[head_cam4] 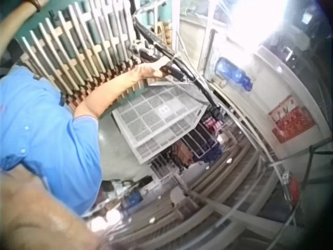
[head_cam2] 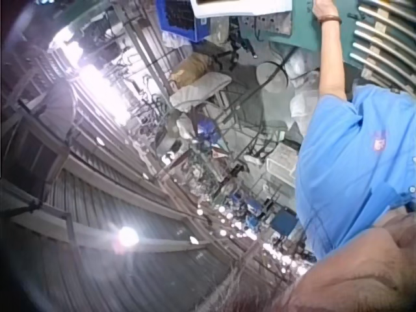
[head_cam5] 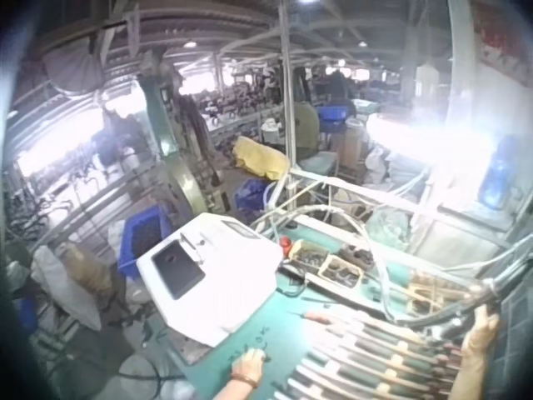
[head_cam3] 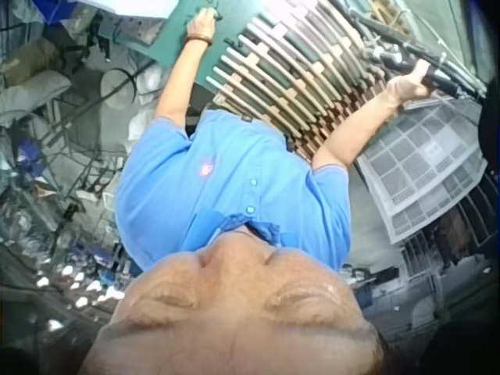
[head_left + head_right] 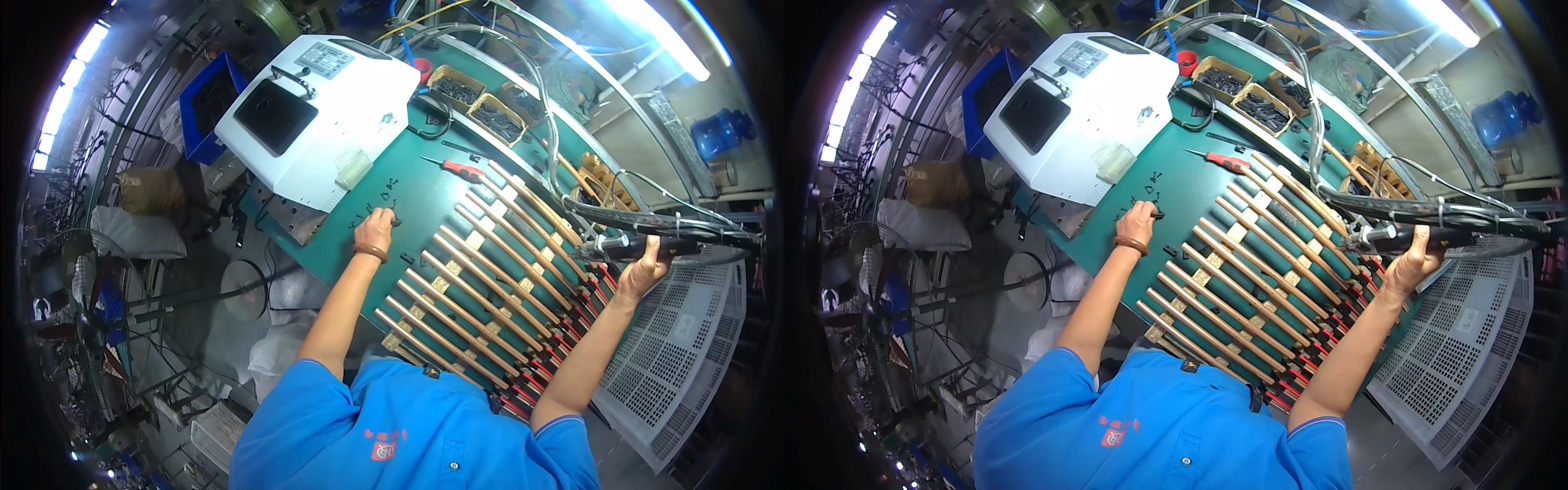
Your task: The person uses a handheld tool to attach small black components to the ends of copper rods arranged on a green workbench. They repeatedly pick rods from a white basket, place them on the bench, apply the tool, and return finished rods to the basket.
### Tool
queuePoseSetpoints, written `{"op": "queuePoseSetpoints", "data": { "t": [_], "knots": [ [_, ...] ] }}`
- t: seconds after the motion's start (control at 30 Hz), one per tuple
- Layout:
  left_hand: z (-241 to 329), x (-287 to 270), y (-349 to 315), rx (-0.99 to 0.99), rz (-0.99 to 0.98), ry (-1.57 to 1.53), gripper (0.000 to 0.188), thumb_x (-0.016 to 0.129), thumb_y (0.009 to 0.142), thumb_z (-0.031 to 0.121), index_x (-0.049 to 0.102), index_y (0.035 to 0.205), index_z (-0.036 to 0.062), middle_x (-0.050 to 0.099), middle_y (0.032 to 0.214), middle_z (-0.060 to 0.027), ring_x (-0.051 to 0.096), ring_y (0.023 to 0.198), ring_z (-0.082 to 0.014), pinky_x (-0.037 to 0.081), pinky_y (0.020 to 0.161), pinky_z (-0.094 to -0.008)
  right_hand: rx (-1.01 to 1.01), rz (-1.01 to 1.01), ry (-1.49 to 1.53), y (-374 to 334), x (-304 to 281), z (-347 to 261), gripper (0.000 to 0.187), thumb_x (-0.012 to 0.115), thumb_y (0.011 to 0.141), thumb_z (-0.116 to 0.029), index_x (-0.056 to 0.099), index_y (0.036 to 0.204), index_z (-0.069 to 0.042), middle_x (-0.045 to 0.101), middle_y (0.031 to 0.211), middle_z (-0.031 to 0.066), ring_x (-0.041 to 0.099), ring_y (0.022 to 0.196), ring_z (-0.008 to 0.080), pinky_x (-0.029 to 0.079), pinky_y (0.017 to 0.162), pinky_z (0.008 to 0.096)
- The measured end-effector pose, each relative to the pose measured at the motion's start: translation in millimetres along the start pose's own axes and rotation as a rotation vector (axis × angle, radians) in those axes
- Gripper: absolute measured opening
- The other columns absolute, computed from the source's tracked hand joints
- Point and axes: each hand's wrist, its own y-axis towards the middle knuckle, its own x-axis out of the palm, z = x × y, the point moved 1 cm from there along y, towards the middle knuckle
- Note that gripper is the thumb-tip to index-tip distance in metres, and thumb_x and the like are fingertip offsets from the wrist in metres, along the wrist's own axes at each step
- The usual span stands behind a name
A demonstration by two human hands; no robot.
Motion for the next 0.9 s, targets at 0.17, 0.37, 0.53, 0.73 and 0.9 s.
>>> {"op": "queuePoseSetpoints", "data": {
  "t": [0.17,0.37,0.53,0.73,0.9],
  "knots": [
    [-10.0,2.9,11.3,0.271,-0.049,0.164,0.017,0.065,0.075,0.008,0.052,0.083,0.0142,0.056,0.082,-0.0026,0.062,0.078,-0.0238,0.052,0.062,-0.0382,0.033,-0.001,0.019,-8.4,7.8,-8.3,0.026,0.066,0.083,-0.008,0.056,0.105,0.001,0.062,0.095,0.0085,0.062,0.080,0.0156,0.051,0.077,0.0284],
    [-9.8,-2.6,28.1,0.662,-0.160,0.258,0.009,0.056,0.077,0.007,0.052,0.082,0.0122,0.056,0.078,-0.0064,0.062,0.071,-0.0235,0.052,0.056,-0.0375,0.027,-0.005,0.061,-14.3,25.0,-27.9,0.026,0.064,0.084,-0.006,0.054,0.108,-0.001,0.062,0.092,0.0071,0.062,0.080,0.0164,0.050,0.078,0.0305],
    [20.8,-27.4,38.7,-0.172,-0.243,-0.804,0.017,0.065,0.076,0.005,0.049,0.082,0.0095,0.063,0.084,-0.0059,0.054,0.054,-0.0129,0.041,0.039,-0.0266,0.019,-0.022,0.031,-13.9,10.4,-25.8,0.036,0.063,0.084,-0.005,0.050,0.117,0.002,0.063,0.094,0.0089,0.062,0.081,0.0146,0.050,0.076,0.0273],
    [162.9,-25.4,-9.5,-0.822,-0.689,-1.830,0.010,0.063,0.082,0.007,0.054,0.085,0.0042,0.058,0.075,-0.0032,0.041,0.047,-0.0053,0.030,0.034,-0.0181,0.174,-0.060,0.066,-41.6,26.1,-55.1,0.037,0.065,0.081,-0.003,0.053,0.116,0.001,0.065,0.088,0.0074,0.063,0.068,0.0133,0.052,0.066,0.0249],
    [224.6,41.9,-45.5,-1.086,-0.965,-1.755,0.011,0.064,0.079,0.010,0.055,0.081,0.0032,0.055,0.068,-0.0010,0.043,0.045,-0.0058,0.030,0.032,-0.0187,0.200,-0.126,0.136,-71.9,25.6,-79.5,0.033,0.060,0.080,0.003,0.053,0.112,0.003,0.065,0.084,0.0085,0.064,0.066,0.0130,0.052,0.064,0.0241]
  ]
}}
